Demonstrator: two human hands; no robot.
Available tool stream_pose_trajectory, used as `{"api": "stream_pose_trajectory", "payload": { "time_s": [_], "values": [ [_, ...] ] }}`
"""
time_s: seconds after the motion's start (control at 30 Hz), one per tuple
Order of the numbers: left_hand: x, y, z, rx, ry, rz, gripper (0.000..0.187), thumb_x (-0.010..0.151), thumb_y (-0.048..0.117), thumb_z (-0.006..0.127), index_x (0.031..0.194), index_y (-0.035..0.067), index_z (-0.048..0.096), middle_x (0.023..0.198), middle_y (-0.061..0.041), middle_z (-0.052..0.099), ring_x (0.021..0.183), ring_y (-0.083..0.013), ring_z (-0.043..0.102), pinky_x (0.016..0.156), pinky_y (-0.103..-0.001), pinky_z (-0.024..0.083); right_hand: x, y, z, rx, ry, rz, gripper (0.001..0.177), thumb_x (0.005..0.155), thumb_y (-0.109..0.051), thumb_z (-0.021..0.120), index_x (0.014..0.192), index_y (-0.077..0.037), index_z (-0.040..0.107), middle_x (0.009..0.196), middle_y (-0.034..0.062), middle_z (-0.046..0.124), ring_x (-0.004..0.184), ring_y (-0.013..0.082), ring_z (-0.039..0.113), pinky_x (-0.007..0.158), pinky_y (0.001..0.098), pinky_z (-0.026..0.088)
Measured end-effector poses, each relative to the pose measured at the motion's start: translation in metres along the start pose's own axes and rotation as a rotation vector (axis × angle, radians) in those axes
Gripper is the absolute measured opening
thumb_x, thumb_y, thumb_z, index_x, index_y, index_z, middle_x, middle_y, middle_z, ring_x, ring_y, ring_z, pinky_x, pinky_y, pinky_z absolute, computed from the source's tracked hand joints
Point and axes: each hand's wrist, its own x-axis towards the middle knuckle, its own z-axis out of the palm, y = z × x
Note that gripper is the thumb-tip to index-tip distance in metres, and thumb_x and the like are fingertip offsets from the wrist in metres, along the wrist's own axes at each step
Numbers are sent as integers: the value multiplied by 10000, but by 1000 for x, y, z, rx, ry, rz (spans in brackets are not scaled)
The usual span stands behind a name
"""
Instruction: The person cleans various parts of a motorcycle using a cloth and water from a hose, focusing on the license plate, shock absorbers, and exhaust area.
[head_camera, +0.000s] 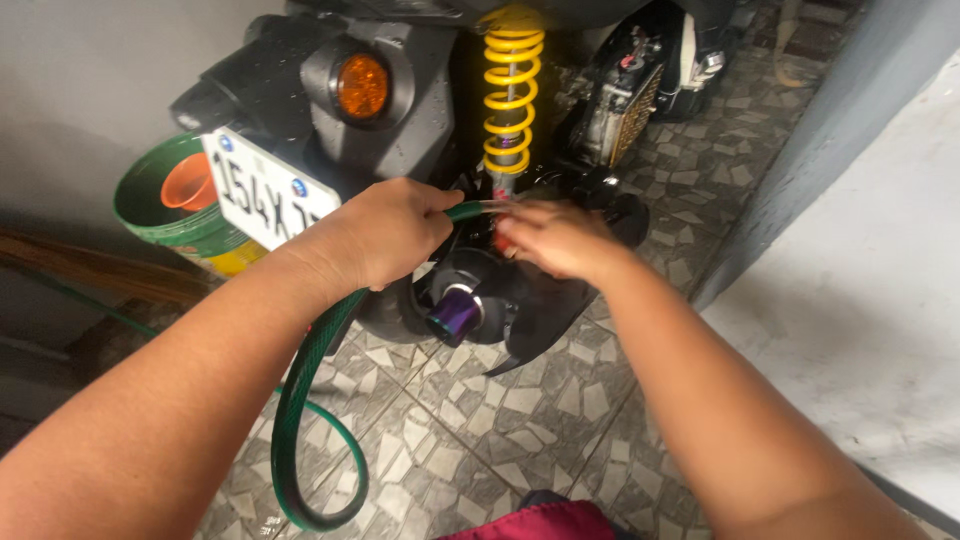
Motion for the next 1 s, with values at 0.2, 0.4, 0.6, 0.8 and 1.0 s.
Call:
{"api": "stream_pose_trajectory", "payload": {
  "time_s": [0.2,0.4,0.6,0.8,1.0],
  "values": [
    [-33,-11,-12,201,74,123,475,943,248,490,1410,256,576,884,-184,747,773,-306,734,788,-402,561,5,-12,7,148,-155,296,467,978,-515,501,1217,-205,757,1112,1,800,954,201,717,922,358,522],
    [-57,-39,-29,189,87,69,439,979,267,508,1411,256,588,882,-244,730,754,-358,717,766,-442,563,38,-41,13,237,-331,231,397,920,-476,605,1118,-157,735,909,14,714,779,93,620,675,259,480],
    [-45,-62,-69,103,51,118,480,920,209,508,1388,217,613,899,-195,729,790,-325,720,761,-447,556,69,-131,22,-431,-698,248,331,846,-489,672,927,-206,822,798,27,726,873,232,723,980,582,472],
    [-81,-84,-84,31,88,14,503,939,190,511,1439,209,570,946,-243,715,892,-371,715,836,-469,556,56,-162,13,-544,-659,246,384,869,-527,585,1038,-315,857,1288,-14,717,1379,342,532,1139,864,107],
    [-124,-69,-85,-165,118,87,533,922,135,535,1454,117,510,986,-226,716,849,-381,726,820,-486,555,52,-87,-21,-134,-301,690,572,935,-635,402,1469,-435,438,1667,-51,165,1509,427,49,1116,804,-5]
  ]
}}
